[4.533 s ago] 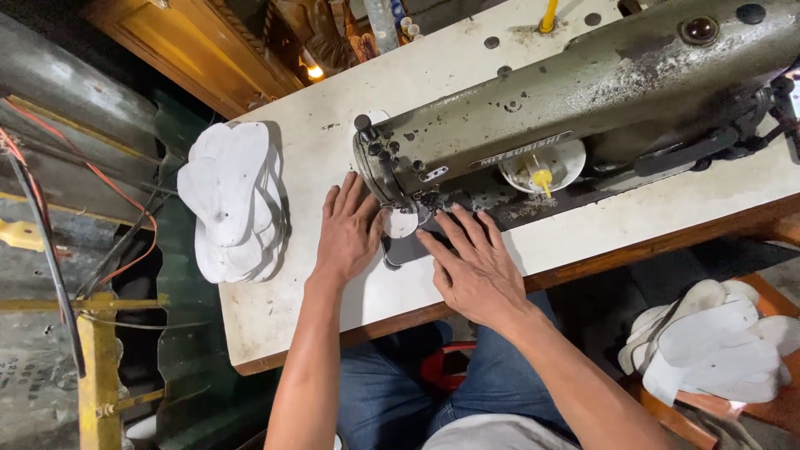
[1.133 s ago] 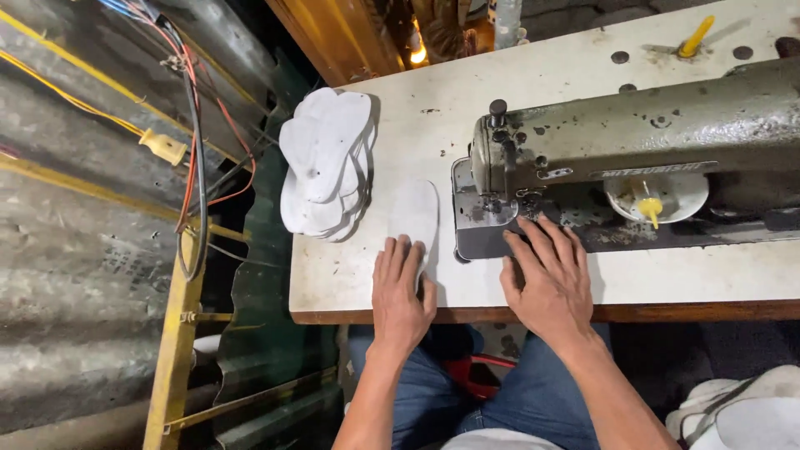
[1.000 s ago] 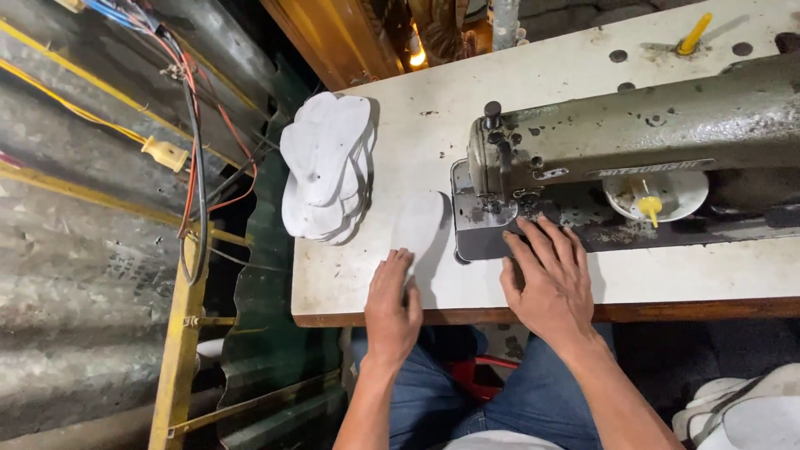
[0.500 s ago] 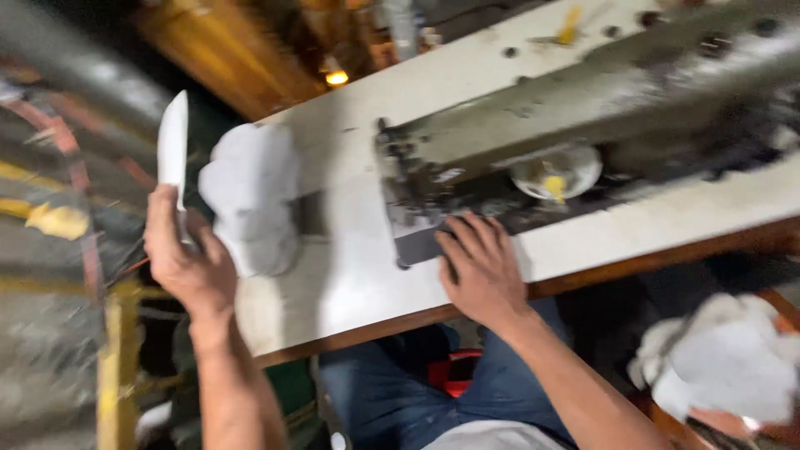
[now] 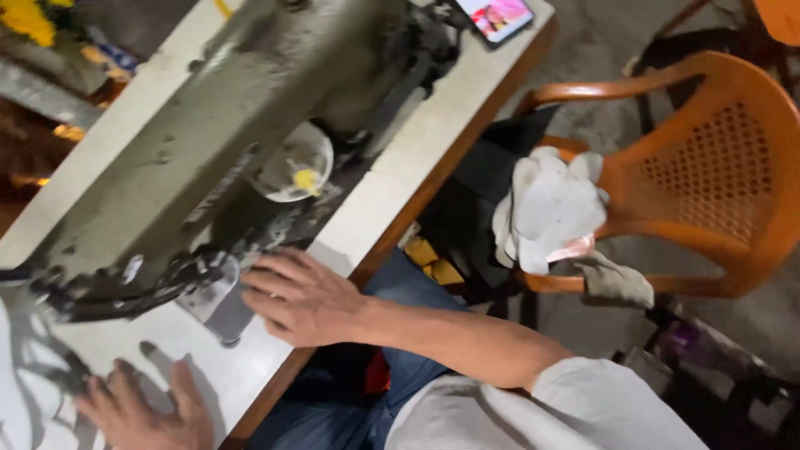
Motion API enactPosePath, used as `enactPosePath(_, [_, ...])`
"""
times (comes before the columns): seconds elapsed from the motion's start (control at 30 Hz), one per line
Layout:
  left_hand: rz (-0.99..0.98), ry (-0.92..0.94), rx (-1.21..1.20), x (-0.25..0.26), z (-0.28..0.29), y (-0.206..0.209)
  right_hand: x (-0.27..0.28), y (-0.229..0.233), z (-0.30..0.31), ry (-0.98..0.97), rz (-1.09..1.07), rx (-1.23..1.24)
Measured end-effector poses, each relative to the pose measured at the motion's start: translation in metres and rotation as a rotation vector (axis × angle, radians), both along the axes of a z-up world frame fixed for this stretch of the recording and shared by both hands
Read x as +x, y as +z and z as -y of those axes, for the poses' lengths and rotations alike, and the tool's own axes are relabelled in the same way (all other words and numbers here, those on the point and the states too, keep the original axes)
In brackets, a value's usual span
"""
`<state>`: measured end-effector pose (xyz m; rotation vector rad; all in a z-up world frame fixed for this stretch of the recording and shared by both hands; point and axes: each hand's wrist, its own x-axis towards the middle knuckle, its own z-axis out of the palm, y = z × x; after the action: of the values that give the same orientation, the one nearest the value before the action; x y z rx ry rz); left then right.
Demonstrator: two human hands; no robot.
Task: The person uses a sewing machine to stitch white shoe insoles. They guide the insoles under the needle, sew along the edges, and then remove them to place on a growing stack. The person repeats this process for multiple insoles.
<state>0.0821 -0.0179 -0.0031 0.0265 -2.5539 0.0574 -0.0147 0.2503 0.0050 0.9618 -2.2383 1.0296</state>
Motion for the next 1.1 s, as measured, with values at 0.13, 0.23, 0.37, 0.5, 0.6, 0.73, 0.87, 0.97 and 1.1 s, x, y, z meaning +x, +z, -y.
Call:
enactPosePath(0.13, [-0.021,-0.086,0.116,0.003,0.005,-0.01,0.012,-0.001,-0.025,0.085,-0.111,-0.005])
enactPosePath(0.23, [0.067,0.028,0.124,0.004,-0.003,-0.001,0.038,-0.031,-0.06,0.076,-0.121,0.067])
enactPosePath(0.37, [0.114,0.076,0.111,0.006,-0.003,-0.001,0.07,-0.1,-0.12,0.087,-0.06,0.169])
enactPosePath(0.5, [0.132,-0.001,0.035,0.005,0.0,-0.001,0.061,-0.143,-0.211,-0.365,0.372,0.07])
enactPosePath(0.6, [0.059,-0.055,0.022,0.003,-0.003,-0.003,0.057,-0.266,-0.304,-0.644,0.471,-0.048])
enactPosePath(0.73, [-0.018,-0.1,0.113,-0.006,-0.016,0.015,0.074,-0.376,-0.394,-0.865,0.773,0.232])
enactPosePath(0.87, [0.001,0.001,0.112,-0.002,-0.021,0.017,0.061,-0.309,-0.376,-0.951,1.302,0.404])
enactPosePath(0.97, [0.032,0.104,0.113,-0.001,-0.024,0.019,0.044,-0.296,-0.374,-1.031,1.354,0.454])
enactPosePath(1.1, [0.011,0.113,0.108,0.0,-0.021,0.014,0.04,-0.274,-0.376,-1.011,1.464,0.438])
